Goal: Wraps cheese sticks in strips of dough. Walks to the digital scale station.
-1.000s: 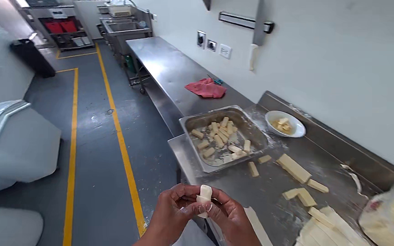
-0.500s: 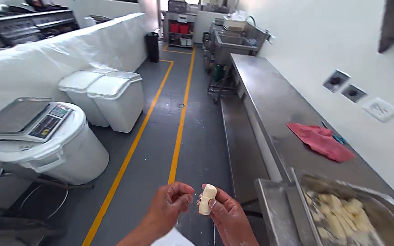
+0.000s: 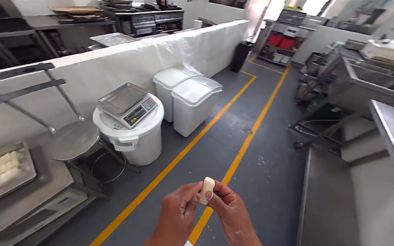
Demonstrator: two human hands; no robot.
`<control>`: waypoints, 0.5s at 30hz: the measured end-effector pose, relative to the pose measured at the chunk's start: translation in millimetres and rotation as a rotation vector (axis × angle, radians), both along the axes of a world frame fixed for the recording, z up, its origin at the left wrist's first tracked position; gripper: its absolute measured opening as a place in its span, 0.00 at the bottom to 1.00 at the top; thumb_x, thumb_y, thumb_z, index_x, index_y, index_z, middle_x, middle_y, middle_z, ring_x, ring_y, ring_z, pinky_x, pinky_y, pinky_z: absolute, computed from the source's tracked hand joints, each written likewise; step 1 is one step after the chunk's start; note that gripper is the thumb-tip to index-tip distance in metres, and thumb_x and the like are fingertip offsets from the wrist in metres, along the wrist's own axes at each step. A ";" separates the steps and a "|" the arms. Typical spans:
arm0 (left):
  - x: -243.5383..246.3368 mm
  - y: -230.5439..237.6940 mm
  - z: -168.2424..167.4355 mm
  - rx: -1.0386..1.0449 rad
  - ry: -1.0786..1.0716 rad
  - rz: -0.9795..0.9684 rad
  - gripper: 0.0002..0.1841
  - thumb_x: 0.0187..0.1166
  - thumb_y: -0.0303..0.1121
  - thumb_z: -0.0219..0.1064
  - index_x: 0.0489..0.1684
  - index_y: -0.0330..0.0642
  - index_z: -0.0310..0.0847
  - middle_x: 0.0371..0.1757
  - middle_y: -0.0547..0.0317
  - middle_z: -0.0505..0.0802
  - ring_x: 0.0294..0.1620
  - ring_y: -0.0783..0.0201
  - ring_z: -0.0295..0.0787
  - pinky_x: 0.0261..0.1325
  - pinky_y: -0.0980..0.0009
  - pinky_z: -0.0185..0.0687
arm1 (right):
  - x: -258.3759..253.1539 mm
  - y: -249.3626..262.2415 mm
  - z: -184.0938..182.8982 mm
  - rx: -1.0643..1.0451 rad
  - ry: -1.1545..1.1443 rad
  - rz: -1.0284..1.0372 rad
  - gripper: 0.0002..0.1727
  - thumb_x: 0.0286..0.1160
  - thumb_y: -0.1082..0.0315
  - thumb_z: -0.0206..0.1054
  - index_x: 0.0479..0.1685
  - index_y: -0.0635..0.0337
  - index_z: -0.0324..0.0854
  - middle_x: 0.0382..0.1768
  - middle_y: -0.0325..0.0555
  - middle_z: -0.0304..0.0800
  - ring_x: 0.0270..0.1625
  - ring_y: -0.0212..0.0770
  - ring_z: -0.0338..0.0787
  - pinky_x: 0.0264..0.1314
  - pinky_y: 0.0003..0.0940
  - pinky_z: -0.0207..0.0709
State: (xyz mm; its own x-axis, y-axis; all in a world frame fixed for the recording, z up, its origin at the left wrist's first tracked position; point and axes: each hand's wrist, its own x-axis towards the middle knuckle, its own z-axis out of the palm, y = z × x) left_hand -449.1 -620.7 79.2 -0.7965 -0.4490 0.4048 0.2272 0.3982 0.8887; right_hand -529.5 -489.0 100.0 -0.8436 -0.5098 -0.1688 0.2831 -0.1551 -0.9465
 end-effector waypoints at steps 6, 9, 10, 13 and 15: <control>-31.0 -73.2 -14.1 0.247 -0.186 0.161 0.26 0.77 0.31 0.71 0.72 0.23 0.77 0.58 0.46 0.95 0.56 0.68 0.95 0.63 0.73 0.89 | -59.5 -108.7 -11.9 0.071 0.014 0.213 0.20 0.65 0.82 0.70 0.60 0.71 0.81 0.43 0.42 0.93 0.44 0.31 0.93 0.50 0.27 0.89; -57.6 -121.8 -19.7 0.426 -0.185 0.192 0.24 0.78 0.30 0.71 0.71 0.25 0.79 0.56 0.53 0.96 0.55 0.73 0.94 0.62 0.74 0.89 | -101.2 -163.0 -25.0 0.079 0.066 0.343 0.15 0.64 0.79 0.74 0.52 0.69 0.87 0.41 0.42 0.95 0.43 0.31 0.94 0.50 0.27 0.90; -68.8 -139.1 -20.2 0.490 -0.184 0.199 0.21 0.78 0.29 0.71 0.68 0.27 0.81 0.54 0.56 0.97 0.53 0.73 0.94 0.62 0.74 0.89 | -117.9 -180.2 -30.3 0.094 0.119 0.391 0.13 0.65 0.76 0.76 0.49 0.68 0.89 0.41 0.41 0.95 0.43 0.30 0.94 0.50 0.27 0.89; -106.0 -192.3 -20.8 0.708 -0.223 0.228 0.16 0.78 0.24 0.68 0.62 0.27 0.83 0.50 0.55 0.96 0.51 0.69 0.94 0.60 0.71 0.90 | -170.1 -226.4 -45.7 0.143 0.565 0.524 0.27 0.66 0.56 0.80 0.62 0.63 0.89 0.61 0.49 0.87 0.61 0.33 0.87 0.58 0.28 0.86; -126.5 -223.8 -13.8 0.853 -0.268 0.242 0.15 0.79 0.21 0.65 0.63 0.27 0.81 0.50 0.54 0.95 0.51 0.67 0.93 0.60 0.71 0.89 | -201.4 -260.3 -43.3 0.143 0.901 0.667 0.44 0.63 0.53 0.81 0.79 0.68 0.74 0.77 0.65 0.77 0.77 0.50 0.80 0.73 0.42 0.81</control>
